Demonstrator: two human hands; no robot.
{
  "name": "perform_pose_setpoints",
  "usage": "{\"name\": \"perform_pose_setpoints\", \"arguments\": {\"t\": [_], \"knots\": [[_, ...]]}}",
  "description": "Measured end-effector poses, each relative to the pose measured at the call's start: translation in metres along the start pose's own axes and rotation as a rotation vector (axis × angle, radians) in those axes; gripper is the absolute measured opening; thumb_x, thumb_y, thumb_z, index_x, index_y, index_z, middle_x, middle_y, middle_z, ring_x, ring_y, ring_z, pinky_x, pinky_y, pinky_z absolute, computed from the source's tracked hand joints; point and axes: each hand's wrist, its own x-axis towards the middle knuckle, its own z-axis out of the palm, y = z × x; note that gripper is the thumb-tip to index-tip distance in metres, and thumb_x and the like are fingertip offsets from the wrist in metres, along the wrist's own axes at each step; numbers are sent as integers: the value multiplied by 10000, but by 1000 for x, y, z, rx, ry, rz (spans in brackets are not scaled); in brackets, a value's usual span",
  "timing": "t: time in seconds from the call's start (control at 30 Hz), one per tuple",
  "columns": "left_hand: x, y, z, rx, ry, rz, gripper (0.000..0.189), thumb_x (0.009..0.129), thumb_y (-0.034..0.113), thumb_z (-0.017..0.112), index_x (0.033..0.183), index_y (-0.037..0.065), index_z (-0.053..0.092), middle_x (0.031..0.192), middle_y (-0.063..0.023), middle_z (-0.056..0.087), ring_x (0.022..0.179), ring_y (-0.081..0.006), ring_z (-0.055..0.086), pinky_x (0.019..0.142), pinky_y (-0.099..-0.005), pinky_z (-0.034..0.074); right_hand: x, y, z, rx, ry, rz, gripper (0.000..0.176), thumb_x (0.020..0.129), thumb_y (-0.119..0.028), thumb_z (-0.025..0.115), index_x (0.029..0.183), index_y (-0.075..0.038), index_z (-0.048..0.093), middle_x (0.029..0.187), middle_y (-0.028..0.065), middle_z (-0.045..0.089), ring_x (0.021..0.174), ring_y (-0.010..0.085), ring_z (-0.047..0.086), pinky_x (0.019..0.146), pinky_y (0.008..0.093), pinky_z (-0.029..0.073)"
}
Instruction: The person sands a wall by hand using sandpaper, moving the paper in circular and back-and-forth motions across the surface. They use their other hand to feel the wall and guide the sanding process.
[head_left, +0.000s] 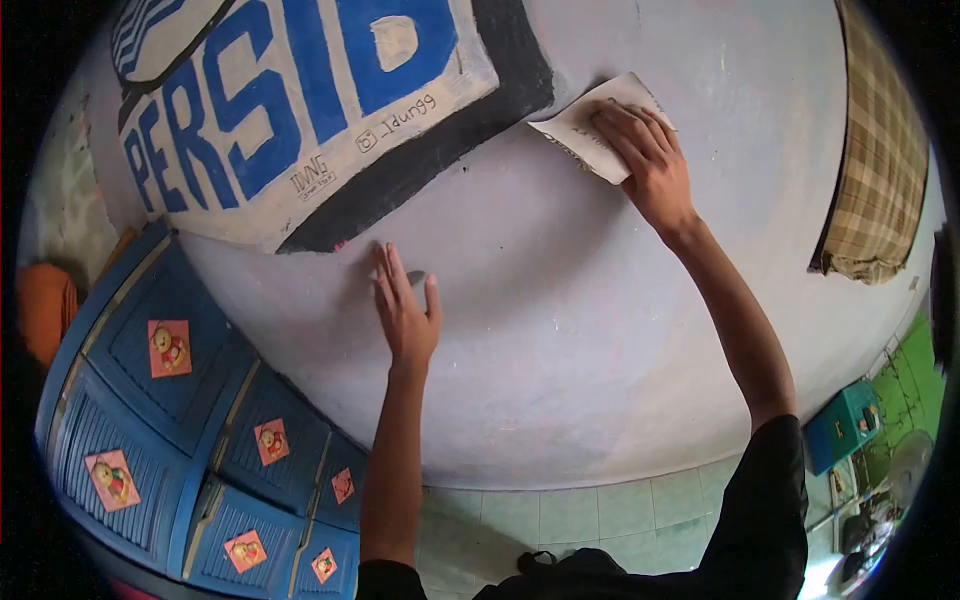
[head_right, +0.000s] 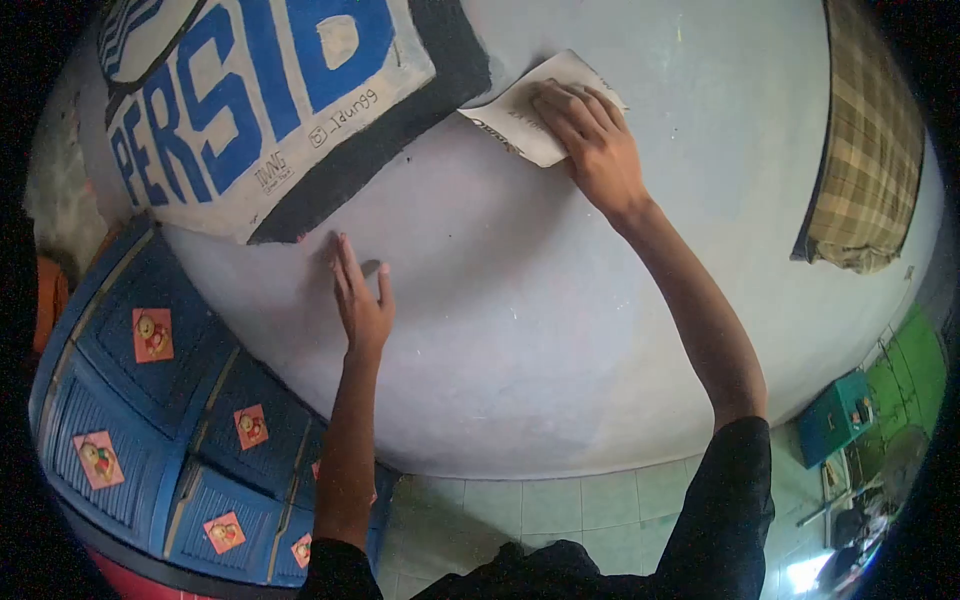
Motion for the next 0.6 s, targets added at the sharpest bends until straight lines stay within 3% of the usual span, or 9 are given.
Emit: {"name": "perform_pose_setpoints", "arguments": {"t": [0.13,0.23,0.37,0.5,0.6], "knots": [[-18,16,-17,-149,91,-122,686,948,233,586,1490,-17,249,1473,-296,330,1390,-461,286,1117,-549,277,2,4,0,61,-43,30,656,771,-7,637,1398,-142,499,1453,42,474,1351,230,435,1166,422,330],[-58,6,-20,-228,36,-345,662,945,199,592,1476,-20,262,1493,-295,291,1397,-448,275,1123,-540,266,-1,14,6,1,-112,-61,649,853,-72,574,1472,-169,404,1549,33,345,1425,216,325,1199,406,270],[-97,6,6,-250,-90,-452,702,937,226,608,1485,-15,241,1499,-325,234,1405,-464,232,1129,-535,263,9,-3,8,43,-140,-9,688,841,-90,598,1486,-183,377,1557,33,331,1435,210,309,1198,409,254],[-106,15,14,-273,-158,-505,716,942,254,602,1488,-19,229,1495,-355,208,1404,-482,218,1135,-532,253,23,-25,23,25,-80,49,632,883,-134,522,1493,-143,354,1556,48,337,1435,206,310,1193,436,223],[-104,9,14,-305,-105,-487,713,947,257,594,1487,-27,226,1499,-345,219,1406,-475,226,1138,-525,249,26,-44,30,5,-103,67,592,912,-166,450,1493,-112,349,1560,55,330,1438,213,301,1191,444,204]]}}
